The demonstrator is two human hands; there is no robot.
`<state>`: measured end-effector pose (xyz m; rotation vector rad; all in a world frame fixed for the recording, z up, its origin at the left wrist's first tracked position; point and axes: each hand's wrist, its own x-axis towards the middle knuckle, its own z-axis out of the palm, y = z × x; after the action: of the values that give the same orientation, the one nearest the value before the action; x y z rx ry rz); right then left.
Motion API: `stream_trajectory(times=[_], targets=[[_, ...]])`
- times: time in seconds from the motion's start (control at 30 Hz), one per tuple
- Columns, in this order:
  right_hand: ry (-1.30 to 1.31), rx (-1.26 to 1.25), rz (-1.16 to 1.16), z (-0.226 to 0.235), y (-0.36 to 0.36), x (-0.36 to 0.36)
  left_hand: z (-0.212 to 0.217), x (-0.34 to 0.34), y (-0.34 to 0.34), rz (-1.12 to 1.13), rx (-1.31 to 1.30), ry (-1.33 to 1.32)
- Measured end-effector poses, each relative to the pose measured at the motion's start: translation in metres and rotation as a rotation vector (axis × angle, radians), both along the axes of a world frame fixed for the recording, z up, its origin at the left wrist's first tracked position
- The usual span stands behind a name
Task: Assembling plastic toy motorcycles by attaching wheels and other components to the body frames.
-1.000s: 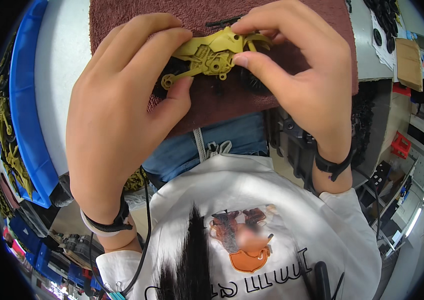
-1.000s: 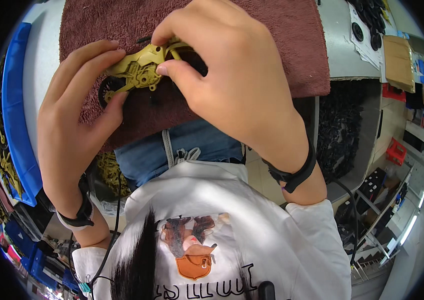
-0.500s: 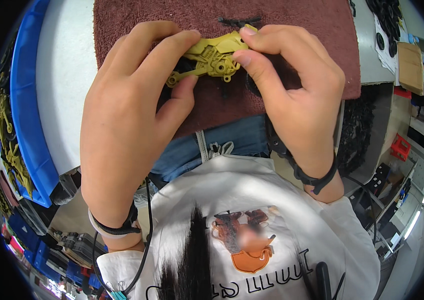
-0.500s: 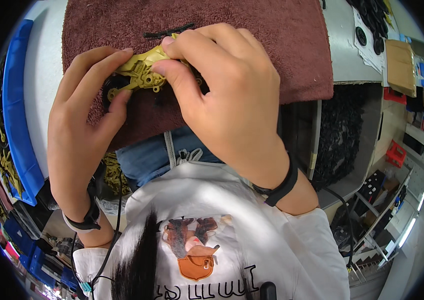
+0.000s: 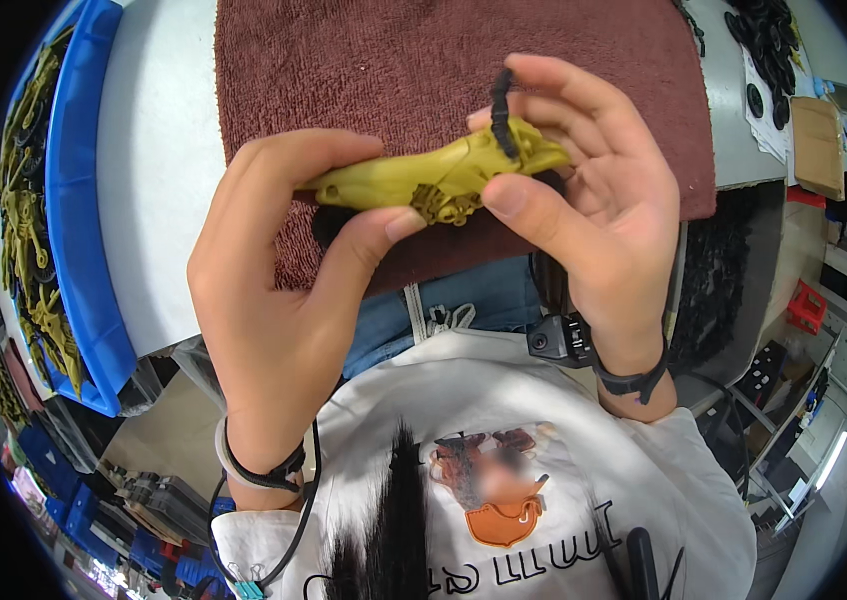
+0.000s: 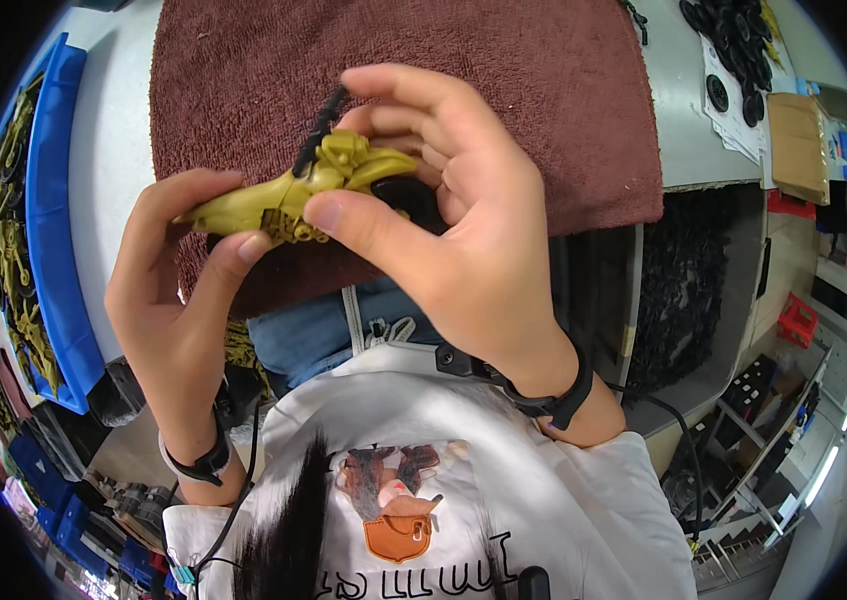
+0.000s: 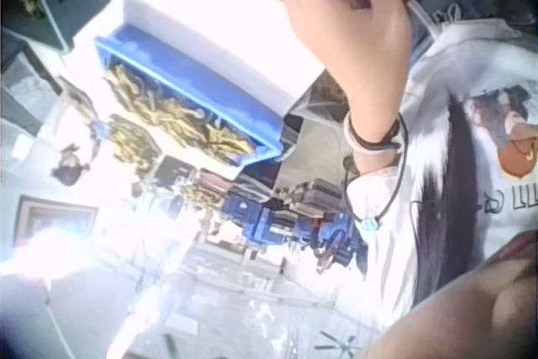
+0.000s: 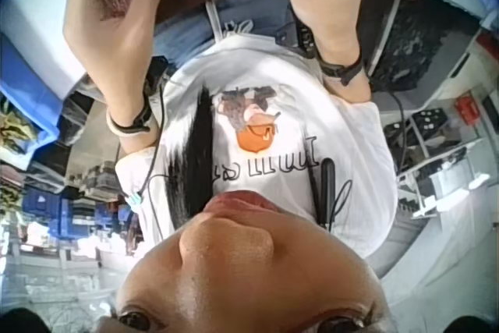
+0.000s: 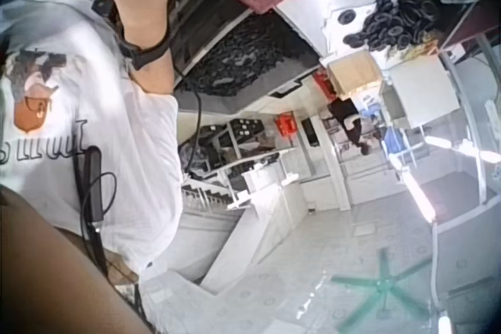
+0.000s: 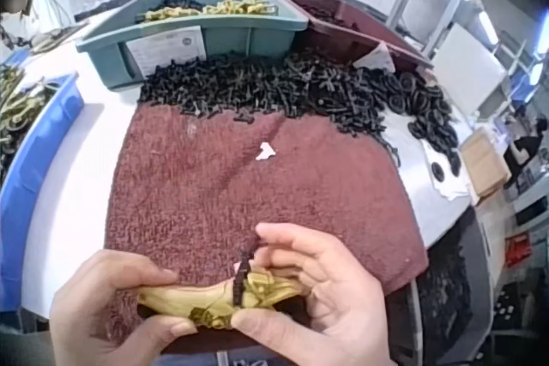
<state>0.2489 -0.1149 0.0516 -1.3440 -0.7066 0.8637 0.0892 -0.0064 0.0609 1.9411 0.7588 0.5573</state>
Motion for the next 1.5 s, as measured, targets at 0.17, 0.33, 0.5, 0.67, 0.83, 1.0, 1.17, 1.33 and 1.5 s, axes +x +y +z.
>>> stream_trajectory(times=[0.17,0.33,0.5,0.67,0.83,1.0,1.17,1.33,1.5], targets=[[-0.12,0.15,0.005,-0.002,-0.005,-0.001,-0.005,-0.006,-0.005,-0.022,-0.007,-0.115],[-0.131,0.174,0.029,0.003,-0.01,0.0,-0.008,-0.009,-0.013,0.084,-0.463,-0.335],[-0.218,0.153,0.17,0.002,-0.012,0.003,-0.015,-0.012,-0.02,0.116,-0.495,-0.534],[-0.284,0.128,0.157,0.006,-0.016,0.002,-0.015,-0.012,-0.022,0.061,-0.507,-0.522],[-0.226,0.092,0.115,0.001,-0.015,-0.001,-0.018,-0.009,-0.019,0.068,-0.435,-0.464],[-0.196,0.006,0.021,-0.003,-0.008,0.001,-0.006,0.002,-0.007,0.071,-0.384,-0.14],[-0.539,-0.105,-0.079,-0.017,0.002,0.008,-0.007,0.015,0.006,0.054,0.224,0.169],[-0.96,-0.146,-0.115,-0.017,0.002,0.013,-0.009,0.012,0.013,-0.141,0.45,0.208],[-0.996,-0.138,-0.078,-0.016,0.002,0.015,-0.003,0.013,0.019,-0.208,0.538,0.221]])
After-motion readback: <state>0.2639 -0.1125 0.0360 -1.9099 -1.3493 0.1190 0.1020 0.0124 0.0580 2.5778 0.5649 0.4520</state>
